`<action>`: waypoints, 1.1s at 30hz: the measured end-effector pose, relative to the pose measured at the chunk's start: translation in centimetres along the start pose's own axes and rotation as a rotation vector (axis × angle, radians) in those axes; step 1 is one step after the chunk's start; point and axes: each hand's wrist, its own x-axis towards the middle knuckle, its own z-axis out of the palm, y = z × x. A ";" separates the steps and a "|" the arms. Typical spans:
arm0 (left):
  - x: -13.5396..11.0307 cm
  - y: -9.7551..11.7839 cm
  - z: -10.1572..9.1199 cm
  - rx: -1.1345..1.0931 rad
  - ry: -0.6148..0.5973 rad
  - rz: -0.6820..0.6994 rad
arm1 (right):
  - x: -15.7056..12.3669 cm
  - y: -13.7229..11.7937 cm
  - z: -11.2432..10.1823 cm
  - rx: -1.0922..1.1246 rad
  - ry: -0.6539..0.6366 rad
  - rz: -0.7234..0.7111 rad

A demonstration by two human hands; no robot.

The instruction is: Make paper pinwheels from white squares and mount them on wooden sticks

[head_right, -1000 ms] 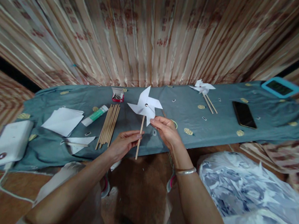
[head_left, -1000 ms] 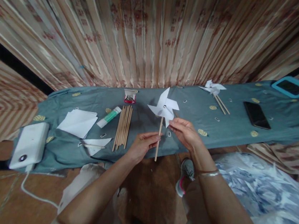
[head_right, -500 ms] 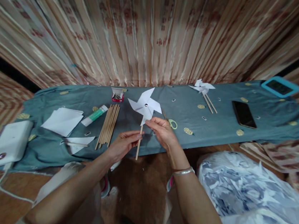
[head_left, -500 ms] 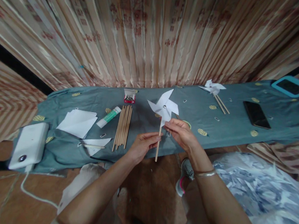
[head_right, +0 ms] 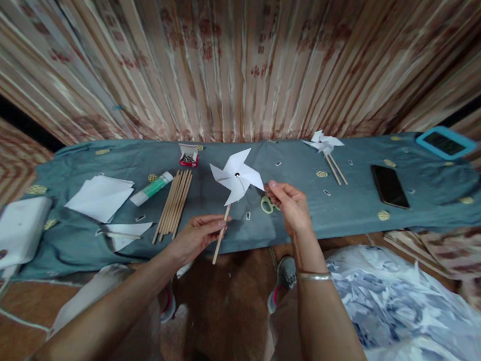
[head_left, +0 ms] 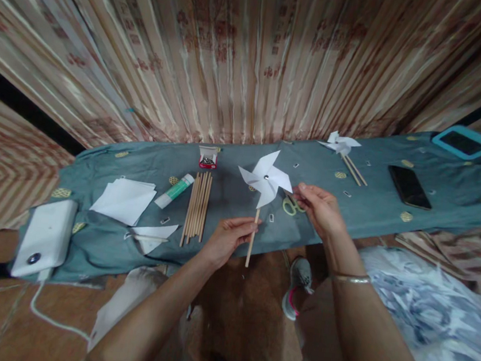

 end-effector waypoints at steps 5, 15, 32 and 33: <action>0.1 -0.5 0.1 0.004 -0.021 -0.020 | -0.1 0.2 0.8 0.047 -0.071 0.035; 0.0 -0.3 0.2 0.020 -0.018 -0.009 | -0.6 -0.2 1.1 0.068 -0.100 0.096; 0.5 -0.7 0.0 0.025 0.022 0.023 | -1.7 -0.1 2.3 0.020 -0.178 0.142; 0.6 -0.7 0.0 0.024 0.023 0.024 | -1.8 -0.1 2.4 0.013 -0.180 0.148</action>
